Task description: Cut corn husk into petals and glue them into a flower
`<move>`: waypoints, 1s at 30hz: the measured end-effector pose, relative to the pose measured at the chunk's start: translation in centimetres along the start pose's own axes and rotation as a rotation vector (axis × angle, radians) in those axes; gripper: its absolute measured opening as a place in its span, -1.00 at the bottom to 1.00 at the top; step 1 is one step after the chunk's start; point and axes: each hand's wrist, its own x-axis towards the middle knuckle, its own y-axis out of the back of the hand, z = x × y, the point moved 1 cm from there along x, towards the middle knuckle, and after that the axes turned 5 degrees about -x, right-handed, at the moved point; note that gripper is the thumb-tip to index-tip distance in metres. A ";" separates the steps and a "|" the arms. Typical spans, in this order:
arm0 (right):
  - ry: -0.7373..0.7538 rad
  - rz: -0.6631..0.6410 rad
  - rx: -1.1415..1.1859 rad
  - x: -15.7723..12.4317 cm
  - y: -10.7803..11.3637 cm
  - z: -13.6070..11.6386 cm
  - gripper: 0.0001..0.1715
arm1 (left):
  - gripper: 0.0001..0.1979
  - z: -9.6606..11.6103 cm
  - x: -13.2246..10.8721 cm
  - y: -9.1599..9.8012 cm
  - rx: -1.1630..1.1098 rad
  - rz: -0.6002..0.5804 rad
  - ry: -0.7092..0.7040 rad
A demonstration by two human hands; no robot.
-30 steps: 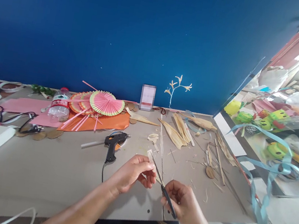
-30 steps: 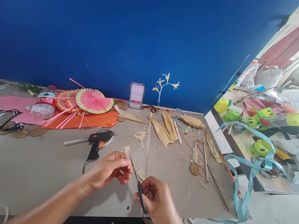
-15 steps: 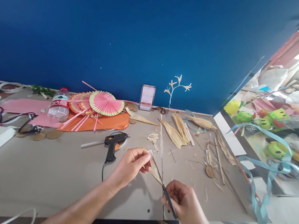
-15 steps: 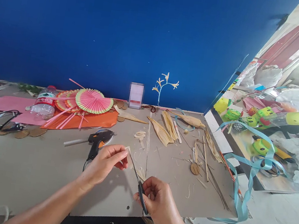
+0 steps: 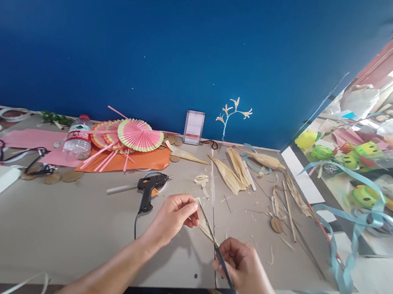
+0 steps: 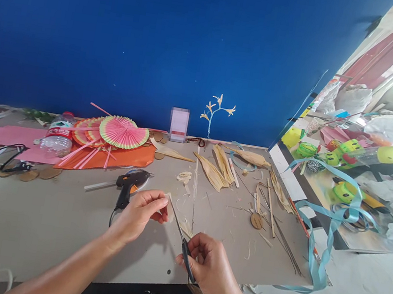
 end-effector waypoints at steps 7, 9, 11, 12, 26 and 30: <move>0.024 0.005 -0.057 -0.4 0.4 -0.7 -0.76 | -0.76 0.0 -0.1 0.0 0.008 -0.018 0.007; 0.039 -0.008 -0.064 -0.4 0.5 -1.0 -0.77 | -0.77 0.1 -0.2 0.0 0.017 -0.036 0.016; 0.037 -0.013 -0.059 -0.4 0.5 -1.0 -0.77 | -0.76 0.2 -0.3 -0.1 0.026 -0.048 0.027; 0.029 -0.011 -0.051 -0.4 0.5 -0.9 -0.77 | -0.76 0.2 -0.3 -0.1 0.029 -0.050 0.030; 0.029 -0.070 0.123 -0.4 0.8 -1.9 -0.65 | -0.77 0.3 -0.2 0.0 -0.057 -0.081 0.068; 0.046 -0.090 0.089 -0.3 0.9 -1.6 -0.68 | -0.78 0.2 -0.2 0.2 -0.054 -0.060 0.067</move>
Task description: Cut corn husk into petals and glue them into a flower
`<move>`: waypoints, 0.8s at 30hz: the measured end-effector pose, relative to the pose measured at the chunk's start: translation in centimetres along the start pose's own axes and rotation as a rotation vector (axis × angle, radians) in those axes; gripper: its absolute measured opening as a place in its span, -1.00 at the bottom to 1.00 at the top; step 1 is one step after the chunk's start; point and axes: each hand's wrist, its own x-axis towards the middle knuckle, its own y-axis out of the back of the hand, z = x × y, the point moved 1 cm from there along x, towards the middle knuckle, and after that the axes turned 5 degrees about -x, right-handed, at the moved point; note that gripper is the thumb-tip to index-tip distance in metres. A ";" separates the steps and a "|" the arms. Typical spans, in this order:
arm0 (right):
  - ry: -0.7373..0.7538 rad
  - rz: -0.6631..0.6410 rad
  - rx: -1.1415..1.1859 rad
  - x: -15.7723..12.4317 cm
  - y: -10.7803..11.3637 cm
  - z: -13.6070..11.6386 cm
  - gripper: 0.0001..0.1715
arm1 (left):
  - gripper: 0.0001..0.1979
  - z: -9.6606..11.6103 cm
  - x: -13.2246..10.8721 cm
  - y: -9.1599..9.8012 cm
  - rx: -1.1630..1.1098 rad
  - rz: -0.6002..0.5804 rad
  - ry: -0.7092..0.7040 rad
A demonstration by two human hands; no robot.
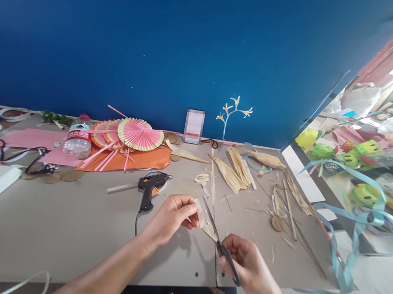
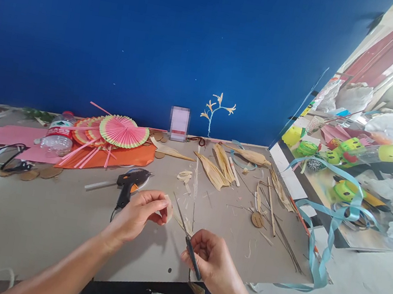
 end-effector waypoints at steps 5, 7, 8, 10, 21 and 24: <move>0.021 0.020 -0.182 -0.3 0.0 0.3 -0.79 | -0.80 0.0 0.1 0.2 0.063 0.032 -0.041; 0.032 0.031 -0.246 -0.4 0.0 0.2 -0.80 | -0.81 0.0 0.1 0.2 0.079 0.031 -0.053; 0.036 0.038 -0.271 -0.5 0.0 0.2 -0.79 | -0.81 0.0 0.0 0.1 0.081 0.029 -0.054; 0.041 0.063 -0.314 -0.5 0.0 0.1 -0.79 | -0.82 0.0 0.0 0.1 0.080 0.036 -0.050; -0.010 0.139 -0.343 -0.4 -0.1 0.9 -0.78 | -0.82 -0.3 0.0 -0.1 0.087 0.073 -0.037; -0.020 0.134 -0.322 -0.4 -0.1 1.1 -0.82 | -0.82 -0.3 0.0 -0.1 0.082 0.067 -0.034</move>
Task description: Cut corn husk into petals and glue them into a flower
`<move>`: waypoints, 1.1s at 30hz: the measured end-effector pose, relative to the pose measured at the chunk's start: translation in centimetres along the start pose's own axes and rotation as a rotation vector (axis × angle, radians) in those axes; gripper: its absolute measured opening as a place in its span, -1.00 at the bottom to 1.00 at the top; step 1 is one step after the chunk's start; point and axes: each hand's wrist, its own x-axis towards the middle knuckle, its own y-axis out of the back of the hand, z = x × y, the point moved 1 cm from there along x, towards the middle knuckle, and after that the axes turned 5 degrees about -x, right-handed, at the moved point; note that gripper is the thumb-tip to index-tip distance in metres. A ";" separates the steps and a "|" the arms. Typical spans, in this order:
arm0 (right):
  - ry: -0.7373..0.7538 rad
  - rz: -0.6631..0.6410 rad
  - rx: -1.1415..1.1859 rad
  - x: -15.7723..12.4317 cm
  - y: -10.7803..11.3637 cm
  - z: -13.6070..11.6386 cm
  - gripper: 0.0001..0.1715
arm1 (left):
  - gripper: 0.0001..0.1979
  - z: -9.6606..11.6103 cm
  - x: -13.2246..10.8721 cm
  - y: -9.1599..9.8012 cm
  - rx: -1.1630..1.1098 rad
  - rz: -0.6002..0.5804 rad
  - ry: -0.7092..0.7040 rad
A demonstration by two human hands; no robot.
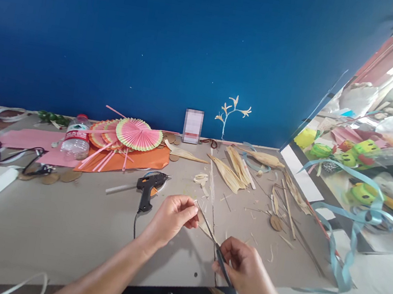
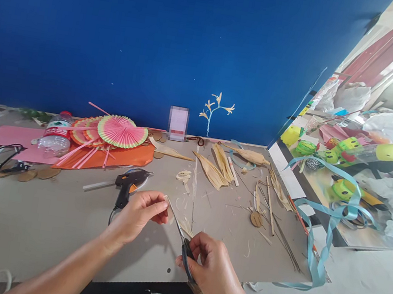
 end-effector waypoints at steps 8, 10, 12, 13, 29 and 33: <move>-0.006 -0.008 0.016 0.1 0.1 0.3 -0.80 | -0.82 -0.3 0.1 0.1 -0.053 -0.044 0.007; -0.009 -0.012 0.000 0.2 0.2 0.3 -0.79 | -0.82 -0.3 0.1 0.2 -0.070 -0.051 0.008; -0.002 -0.014 -0.028 0.2 0.3 0.1 -0.79 | -0.82 -0.3 0.2 0.2 -0.081 -0.057 0.015; 0.008 -0.015 -0.041 0.1 0.4 0.0 -0.78 | -0.82 -0.3 0.2 0.1 -0.083 -0.062 0.021; 0.007 -0.042 0.123 0.5 0.2 -0.5 -0.77 | -0.84 -0.5 0.4 0.1 -0.167 -0.147 0.083; -0.055 -0.013 0.328 0.9 -0.1 -0.7 -0.69 | -0.82 -0.3 0.4 -0.1 -0.158 -0.146 0.078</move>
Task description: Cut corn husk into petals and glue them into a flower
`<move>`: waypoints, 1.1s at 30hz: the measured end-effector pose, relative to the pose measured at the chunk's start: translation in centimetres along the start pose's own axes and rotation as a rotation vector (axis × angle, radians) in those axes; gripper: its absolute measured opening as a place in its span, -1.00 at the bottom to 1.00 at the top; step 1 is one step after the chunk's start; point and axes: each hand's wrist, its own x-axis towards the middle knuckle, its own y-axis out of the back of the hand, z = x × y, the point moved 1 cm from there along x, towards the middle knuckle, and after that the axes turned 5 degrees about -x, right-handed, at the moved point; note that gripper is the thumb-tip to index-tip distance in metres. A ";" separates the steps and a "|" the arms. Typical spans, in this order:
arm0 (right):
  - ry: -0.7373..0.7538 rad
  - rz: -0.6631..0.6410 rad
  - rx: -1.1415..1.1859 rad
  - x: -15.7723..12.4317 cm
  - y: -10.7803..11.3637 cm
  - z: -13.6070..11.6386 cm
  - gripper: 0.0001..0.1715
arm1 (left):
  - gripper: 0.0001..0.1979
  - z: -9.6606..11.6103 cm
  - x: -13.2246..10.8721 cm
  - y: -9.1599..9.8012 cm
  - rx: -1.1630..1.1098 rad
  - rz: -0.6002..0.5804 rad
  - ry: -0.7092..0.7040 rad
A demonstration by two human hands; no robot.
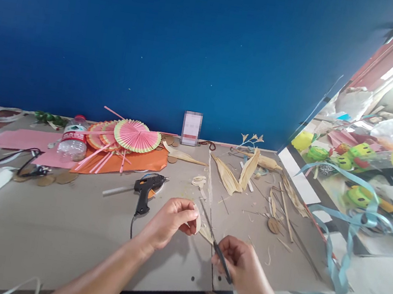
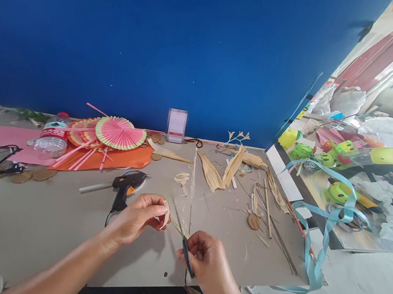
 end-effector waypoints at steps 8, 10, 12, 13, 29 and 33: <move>0.071 -0.056 0.681 1.2 -1.0 -1.2 -0.69 | -0.80 0.1 0.1 -0.5 0.080 0.027 -0.138; 0.050 -0.129 0.857 1.5 -1.7 -1.5 -0.72 | -0.80 -0.1 0.1 -0.5 0.068 0.005 -0.178; 0.016 -0.167 0.976 1.8 -2.4 -2.0 -0.74 | -0.81 -0.2 0.1 -0.4 0.059 -0.018 -0.213; 0.002 -0.171 1.015 1.9 -2.7 -2.2 -0.75 | -0.81 -0.2 0.1 -0.4 0.053 -0.030 -0.230; 0.311 0.378 0.237 2.6 -3.6 -3.5 -0.66 | -0.92 -2.3 -0.6 -0.7 -0.377 0.021 -0.039; 0.322 0.381 0.099 2.8 -4.0 -3.1 -0.70 | -0.86 -2.1 -0.8 -0.9 -0.256 0.140 -0.100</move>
